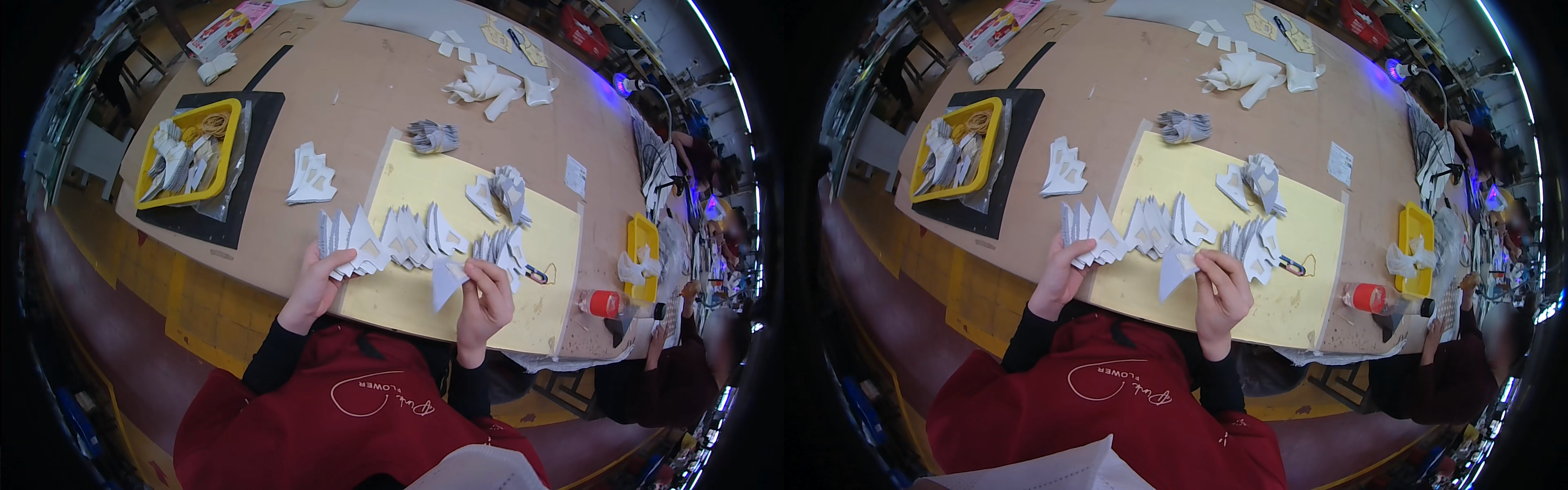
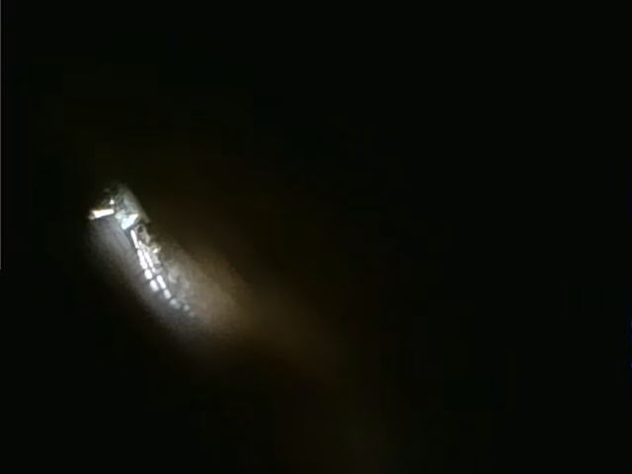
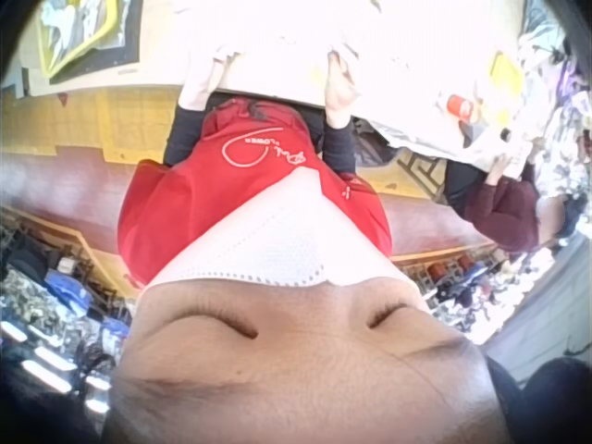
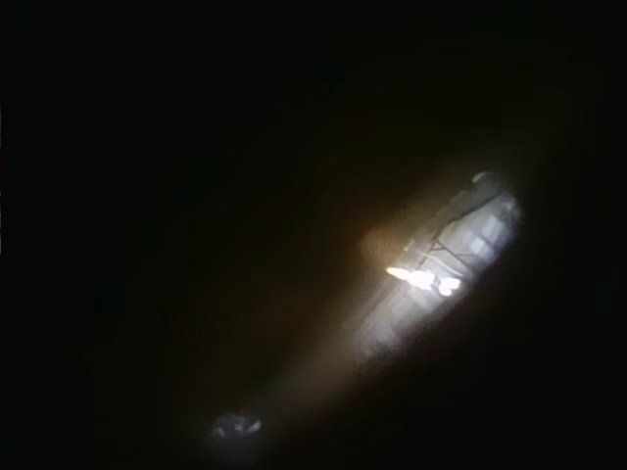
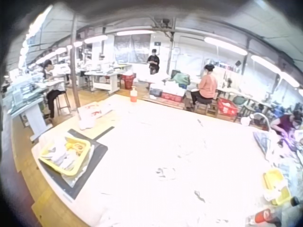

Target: The person repeatedly picks up small white fabric pieces from a table, folds them by hand, and stacks them into a growing pile. The person occasionally reorganizes the stack and places some folded pieces into a yellow tray. Other workers are visible in the background performing similar tasks.

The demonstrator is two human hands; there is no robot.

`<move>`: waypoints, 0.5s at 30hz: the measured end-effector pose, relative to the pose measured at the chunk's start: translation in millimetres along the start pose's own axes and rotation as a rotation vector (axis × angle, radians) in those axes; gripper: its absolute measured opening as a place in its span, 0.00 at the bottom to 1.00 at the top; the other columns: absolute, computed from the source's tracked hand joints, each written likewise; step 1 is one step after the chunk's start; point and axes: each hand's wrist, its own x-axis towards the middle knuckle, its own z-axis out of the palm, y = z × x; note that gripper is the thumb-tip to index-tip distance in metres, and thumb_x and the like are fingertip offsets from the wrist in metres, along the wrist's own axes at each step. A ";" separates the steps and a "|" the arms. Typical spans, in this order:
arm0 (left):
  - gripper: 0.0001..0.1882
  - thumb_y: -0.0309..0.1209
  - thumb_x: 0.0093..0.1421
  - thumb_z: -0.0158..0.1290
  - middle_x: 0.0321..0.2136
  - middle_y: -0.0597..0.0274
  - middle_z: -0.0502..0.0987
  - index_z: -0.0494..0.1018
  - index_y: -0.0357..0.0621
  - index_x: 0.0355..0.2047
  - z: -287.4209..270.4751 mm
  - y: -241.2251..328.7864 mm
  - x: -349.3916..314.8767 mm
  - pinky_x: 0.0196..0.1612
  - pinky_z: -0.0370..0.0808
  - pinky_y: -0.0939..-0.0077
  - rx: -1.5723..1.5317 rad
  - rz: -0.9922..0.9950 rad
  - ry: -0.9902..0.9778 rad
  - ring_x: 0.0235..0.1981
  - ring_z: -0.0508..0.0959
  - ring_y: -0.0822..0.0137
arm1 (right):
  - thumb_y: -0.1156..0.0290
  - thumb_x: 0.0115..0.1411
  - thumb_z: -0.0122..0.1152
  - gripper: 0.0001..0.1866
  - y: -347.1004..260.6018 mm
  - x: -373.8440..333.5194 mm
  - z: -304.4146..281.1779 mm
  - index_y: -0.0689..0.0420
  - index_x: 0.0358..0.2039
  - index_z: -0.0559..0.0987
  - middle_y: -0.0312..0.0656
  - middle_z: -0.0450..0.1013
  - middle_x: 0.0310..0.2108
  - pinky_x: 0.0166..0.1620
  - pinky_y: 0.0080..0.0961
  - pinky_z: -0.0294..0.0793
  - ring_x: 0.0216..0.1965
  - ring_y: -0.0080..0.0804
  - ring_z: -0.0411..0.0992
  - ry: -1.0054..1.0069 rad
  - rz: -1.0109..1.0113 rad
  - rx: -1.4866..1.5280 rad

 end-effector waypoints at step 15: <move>0.20 0.25 0.59 0.57 0.42 0.57 0.77 0.67 0.38 0.52 -6.9 0.7 1.3 0.41 0.80 0.69 -0.002 0.038 0.092 0.41 0.81 0.67 | 0.76 0.58 0.65 0.07 3.5 6.4 45.6 0.62 0.37 0.82 0.39 0.74 0.29 0.36 0.21 0.69 0.29 0.24 0.70 -0.314 0.242 -0.116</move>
